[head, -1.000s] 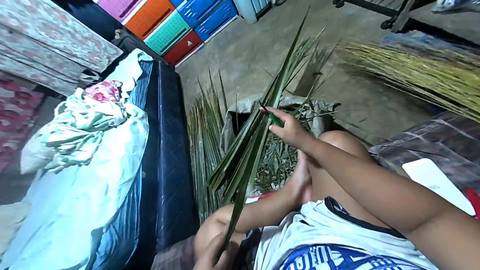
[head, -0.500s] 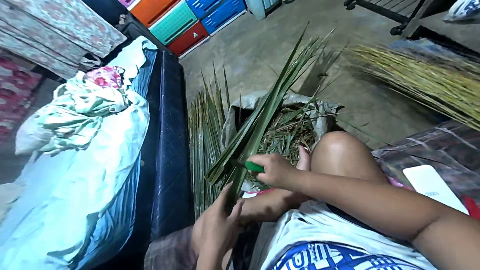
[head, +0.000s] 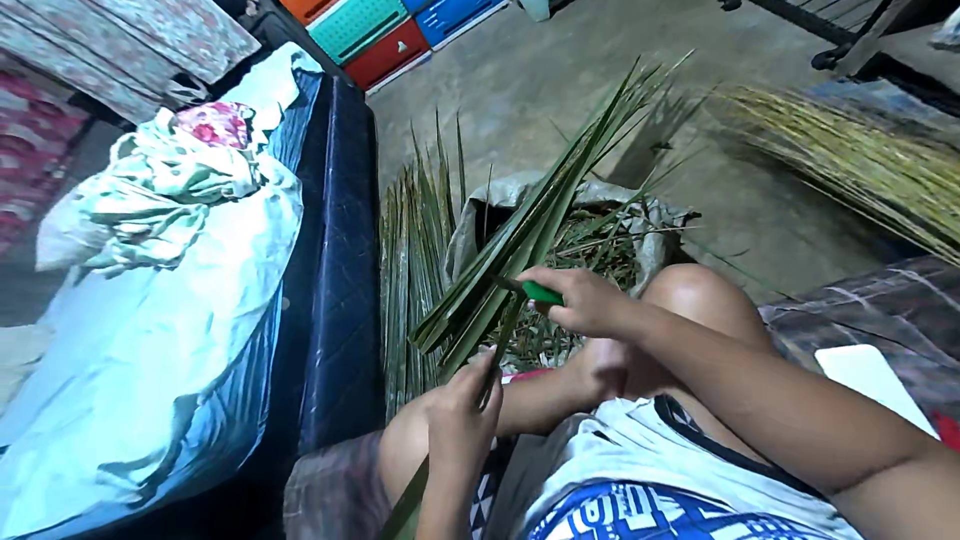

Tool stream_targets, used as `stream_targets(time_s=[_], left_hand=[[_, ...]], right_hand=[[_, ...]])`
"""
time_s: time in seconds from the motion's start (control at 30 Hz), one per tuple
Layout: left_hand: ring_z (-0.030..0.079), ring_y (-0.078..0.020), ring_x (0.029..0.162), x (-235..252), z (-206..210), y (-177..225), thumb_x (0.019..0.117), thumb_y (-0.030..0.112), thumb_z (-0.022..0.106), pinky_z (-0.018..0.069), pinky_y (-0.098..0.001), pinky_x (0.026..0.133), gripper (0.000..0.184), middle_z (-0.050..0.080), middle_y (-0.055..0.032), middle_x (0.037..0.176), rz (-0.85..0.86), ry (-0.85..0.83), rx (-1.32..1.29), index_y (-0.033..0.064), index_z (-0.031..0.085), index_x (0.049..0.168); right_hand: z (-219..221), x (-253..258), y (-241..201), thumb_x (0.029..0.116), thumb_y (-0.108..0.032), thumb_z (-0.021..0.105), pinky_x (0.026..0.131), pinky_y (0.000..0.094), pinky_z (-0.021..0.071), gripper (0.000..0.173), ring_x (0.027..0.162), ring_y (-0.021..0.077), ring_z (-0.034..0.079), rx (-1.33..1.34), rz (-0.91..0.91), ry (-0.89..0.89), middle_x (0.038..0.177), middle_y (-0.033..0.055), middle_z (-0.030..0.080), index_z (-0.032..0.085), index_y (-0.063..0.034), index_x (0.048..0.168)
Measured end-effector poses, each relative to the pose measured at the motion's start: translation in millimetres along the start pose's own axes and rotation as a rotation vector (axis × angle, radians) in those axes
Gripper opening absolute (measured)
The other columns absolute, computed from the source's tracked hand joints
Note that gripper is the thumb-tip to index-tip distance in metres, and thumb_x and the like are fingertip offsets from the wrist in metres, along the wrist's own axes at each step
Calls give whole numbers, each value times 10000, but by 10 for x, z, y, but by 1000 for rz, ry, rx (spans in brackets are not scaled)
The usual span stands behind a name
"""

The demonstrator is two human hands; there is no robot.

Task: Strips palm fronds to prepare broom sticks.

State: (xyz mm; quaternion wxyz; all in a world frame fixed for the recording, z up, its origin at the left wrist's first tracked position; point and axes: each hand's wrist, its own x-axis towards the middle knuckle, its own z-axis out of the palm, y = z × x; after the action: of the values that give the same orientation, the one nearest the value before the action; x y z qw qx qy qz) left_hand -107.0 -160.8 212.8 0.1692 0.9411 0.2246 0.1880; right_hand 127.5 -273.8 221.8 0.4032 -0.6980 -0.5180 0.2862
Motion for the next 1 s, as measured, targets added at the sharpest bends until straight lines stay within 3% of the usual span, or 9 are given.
stream_targets(time_s=[0.13,0.27,0.4,0.47,0.5,0.6,0.73,0.83,1.0], left_hand=[[728,-175,814,214,38,82,919,179,683,601,-400,783,512,768,-93,974,-36,-60,-124,14,616,1399],[721,-256,861,510,-121,257,931,204,691,565,-505,807,350,754,-129,958,-178,-304,-134,44,720,1241],[689,-136,1076,577,-433,64,1001,319,620,562,-353,949,639,699,-78,1257,-294,-606,-442,109,414,1568],[722,-164,969,463,-632,-143,1101,317,404,598,-348,834,463,723,-99,1169,-507,-506,-489,121,501,1509],[733,-196,923,407,-724,-270,1115,331,395,614,-376,779,426,727,-108,1120,-634,-488,-422,120,558,1448],[681,-360,987,172,-910,-602,1053,260,588,546,-570,882,369,676,-229,1138,-789,-786,-44,3,618,1317],[657,-410,1034,-232,-994,-555,943,140,714,493,-627,934,300,684,-242,1103,-799,-1050,141,-1,668,1203],[661,-443,1027,-558,-925,-568,920,291,758,490,-667,901,312,701,-246,1054,-819,-1177,267,26,740,1083],[643,-476,1143,-843,-670,-525,1006,242,591,495,-691,904,281,671,-258,1224,-825,-1283,547,39,694,1171]], right_hand=[[125,-49,-95,1041,-158,568,906,537,538,365,1021,333,693,40,-83,-81,1150,194,712,602,-59,1391],[332,-119,-98,966,-55,600,863,535,569,350,985,341,725,70,-256,29,1102,198,739,662,-21,1308],[305,-121,42,979,-129,612,701,433,598,256,771,224,708,94,-317,293,947,141,746,714,2,1174],[225,-154,111,969,-163,607,679,297,588,260,746,101,674,92,-376,357,967,89,746,700,4,1145],[179,-175,126,969,-171,606,685,218,571,249,750,36,649,95,-408,381,973,62,739,698,4,1120],[145,-201,108,947,-163,617,644,98,497,219,694,-56,565,121,-532,433,880,36,695,687,26,1031],[250,-212,-9,949,-158,636,647,101,506,170,694,-45,582,171,-681,411,834,30,687,665,-2,1011],[327,-209,-67,932,-124,639,646,93,496,135,693,-43,578,190,-723,376,817,27,685,670,-9,995],[378,-235,-104,919,-110,629,637,113,507,145,685,-18,595,211,-722,343,798,45,682,669,11,988]])
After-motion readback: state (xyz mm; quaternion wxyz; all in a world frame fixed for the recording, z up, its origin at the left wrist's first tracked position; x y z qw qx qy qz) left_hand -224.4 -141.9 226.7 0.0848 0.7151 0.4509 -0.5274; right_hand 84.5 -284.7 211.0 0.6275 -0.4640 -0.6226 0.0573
